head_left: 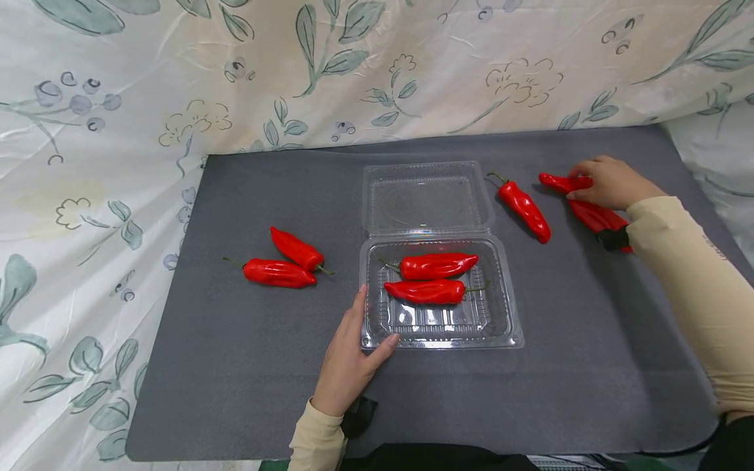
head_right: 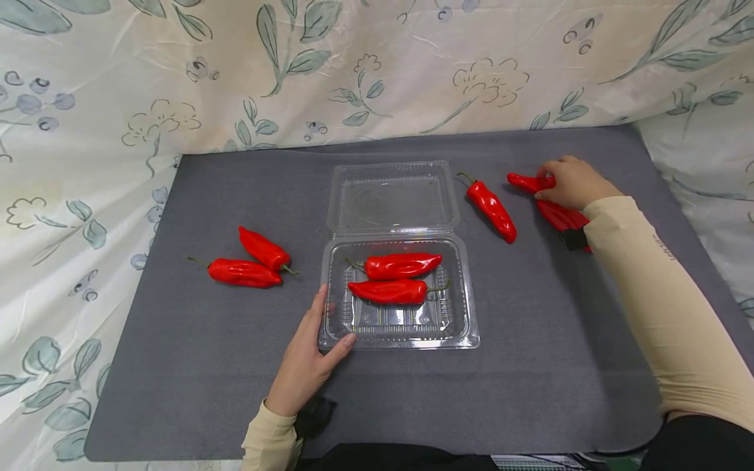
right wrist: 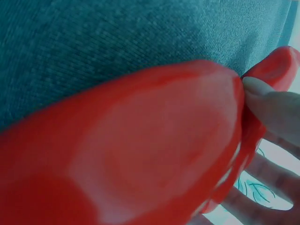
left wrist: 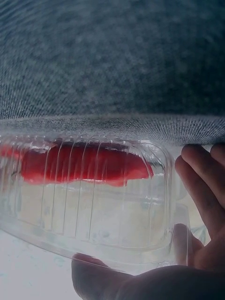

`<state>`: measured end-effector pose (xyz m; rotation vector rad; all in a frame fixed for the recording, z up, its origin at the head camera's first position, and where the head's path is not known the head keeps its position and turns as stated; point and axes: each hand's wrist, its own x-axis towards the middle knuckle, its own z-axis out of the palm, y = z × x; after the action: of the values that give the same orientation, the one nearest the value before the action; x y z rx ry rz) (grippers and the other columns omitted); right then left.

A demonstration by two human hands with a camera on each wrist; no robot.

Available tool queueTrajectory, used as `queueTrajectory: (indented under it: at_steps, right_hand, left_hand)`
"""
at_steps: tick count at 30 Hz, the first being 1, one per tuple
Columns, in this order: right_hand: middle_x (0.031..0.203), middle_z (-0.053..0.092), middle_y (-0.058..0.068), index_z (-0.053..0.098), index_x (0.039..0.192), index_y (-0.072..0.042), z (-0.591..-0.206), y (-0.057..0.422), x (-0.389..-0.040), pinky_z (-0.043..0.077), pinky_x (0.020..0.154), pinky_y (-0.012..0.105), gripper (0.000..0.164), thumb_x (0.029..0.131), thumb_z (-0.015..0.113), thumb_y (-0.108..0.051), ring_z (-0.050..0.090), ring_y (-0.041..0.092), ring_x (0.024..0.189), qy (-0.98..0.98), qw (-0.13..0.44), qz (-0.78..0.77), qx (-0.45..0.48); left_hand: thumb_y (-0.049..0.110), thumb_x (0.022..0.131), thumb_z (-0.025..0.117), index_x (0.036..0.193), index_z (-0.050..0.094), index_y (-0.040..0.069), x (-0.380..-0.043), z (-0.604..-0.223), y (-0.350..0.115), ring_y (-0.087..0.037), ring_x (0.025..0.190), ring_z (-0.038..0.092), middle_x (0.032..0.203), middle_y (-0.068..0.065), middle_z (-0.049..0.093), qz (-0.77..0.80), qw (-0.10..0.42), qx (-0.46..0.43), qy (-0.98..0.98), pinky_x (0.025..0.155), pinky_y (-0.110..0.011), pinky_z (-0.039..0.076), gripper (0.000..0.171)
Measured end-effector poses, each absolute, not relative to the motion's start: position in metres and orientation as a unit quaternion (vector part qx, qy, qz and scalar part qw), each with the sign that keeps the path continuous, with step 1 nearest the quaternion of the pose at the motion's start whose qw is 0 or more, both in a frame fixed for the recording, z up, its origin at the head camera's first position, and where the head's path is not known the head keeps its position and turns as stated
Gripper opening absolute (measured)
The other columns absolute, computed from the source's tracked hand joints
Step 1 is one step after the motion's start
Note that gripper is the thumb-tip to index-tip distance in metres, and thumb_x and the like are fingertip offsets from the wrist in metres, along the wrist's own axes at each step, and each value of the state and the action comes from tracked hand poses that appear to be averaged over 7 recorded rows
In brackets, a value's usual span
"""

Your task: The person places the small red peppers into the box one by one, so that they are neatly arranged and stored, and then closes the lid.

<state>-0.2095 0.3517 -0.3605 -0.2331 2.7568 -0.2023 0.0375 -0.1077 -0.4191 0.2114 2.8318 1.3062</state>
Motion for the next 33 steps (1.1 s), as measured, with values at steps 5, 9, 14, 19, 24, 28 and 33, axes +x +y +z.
queueTrajectory:
  at_steps: [5, 9, 14, 19, 24, 28, 33]
  right_hand:
    - [0.117, 0.047, 0.036, 0.050, 0.124, 0.008, -0.361, 0.353, -0.209, 0.043, 0.083, 0.059, 0.051, 0.087, 0.067, -0.023, 0.045, 0.048, 0.103, 0.978, 0.178, -0.070, -0.077]
    - [0.115, 0.049, 0.035, 0.050, 0.124, 0.008, -0.359, 0.352, -0.205, 0.046, 0.080, 0.058, 0.052, 0.087, 0.067, -0.024, 0.047, 0.047, 0.100, 0.980, 0.169, -0.069, -0.074]
    - [0.116, 0.050, 0.033, 0.051, 0.126, 0.006, -0.347, 0.337, -0.195, 0.046, 0.080, 0.059, 0.051, 0.086, 0.069, -0.021, 0.047, 0.046, 0.100, 0.984, 0.140, -0.074, -0.080]
    - [0.119, 0.048, 0.030, 0.052, 0.127, 0.004, -0.327, 0.309, -0.178, 0.045, 0.084, 0.060, 0.052, 0.084, 0.071, -0.018, 0.044, 0.045, 0.104, 0.987, 0.112, -0.077, -0.089]
    - [0.117, 0.052, 0.026, 0.056, 0.125, 0.000, -0.309, 0.282, -0.159, 0.043, 0.086, 0.060, 0.046, 0.083, 0.072, -0.009, 0.047, 0.042, 0.104, 0.983, 0.045, -0.089, -0.154]
    - [0.113, 0.057, 0.022, 0.059, 0.121, -0.001, -0.296, 0.259, -0.143, 0.046, 0.084, 0.056, 0.045, 0.079, 0.075, -0.003, 0.052, 0.038, 0.101, 0.971, -0.016, -0.103, -0.218]
    - [0.109, 0.061, 0.020, 0.062, 0.119, -0.002, -0.283, 0.233, -0.121, 0.051, 0.078, 0.053, 0.051, 0.072, 0.081, -0.002, 0.057, 0.036, 0.096, 0.953, -0.059, -0.105, -0.276]
  left_hand:
    - [0.046, 0.086, 0.068, 0.154, 0.016, 0.025, 0.038, -0.420, -0.108, -0.025, 0.124, 0.050, 0.141, -0.012, 0.047, 0.421, 0.011, 0.066, 0.904, 0.097, -0.051, 0.045, 0.088]
    - [0.046, 0.086, 0.068, 0.154, 0.016, 0.026, 0.038, -0.421, -0.109, -0.025, 0.123, 0.050, 0.142, -0.012, 0.046, 0.424, 0.014, 0.064, 0.903, 0.097, -0.051, 0.044, 0.088]
    - [0.045, 0.086, 0.068, 0.154, 0.016, 0.025, 0.037, -0.422, -0.108, -0.026, 0.125, 0.049, 0.142, -0.012, 0.046, 0.422, 0.012, 0.064, 0.904, 0.098, -0.052, 0.043, 0.088]
    - [0.043, 0.086, 0.069, 0.154, 0.017, 0.026, 0.037, -0.422, -0.108, -0.027, 0.125, 0.050, 0.141, -0.013, 0.047, 0.424, 0.013, 0.059, 0.904, 0.097, -0.054, 0.043, 0.088]
    - [0.042, 0.085, 0.069, 0.154, 0.016, 0.026, 0.037, -0.421, -0.107, -0.029, 0.125, 0.050, 0.140, -0.014, 0.048, 0.422, 0.012, 0.062, 0.904, 0.097, -0.055, 0.043, 0.088]
    - [0.042, 0.086, 0.069, 0.154, 0.016, 0.026, 0.037, -0.421, -0.107, -0.029, 0.126, 0.050, 0.141, -0.014, 0.047, 0.421, 0.008, 0.064, 0.905, 0.097, -0.055, 0.043, 0.088]
    - [0.045, 0.086, 0.068, 0.154, 0.015, 0.028, 0.038, -0.421, -0.107, -0.027, 0.127, 0.048, 0.143, -0.013, 0.045, 0.421, 0.008, 0.064, 0.905, 0.098, -0.054, 0.043, 0.088]
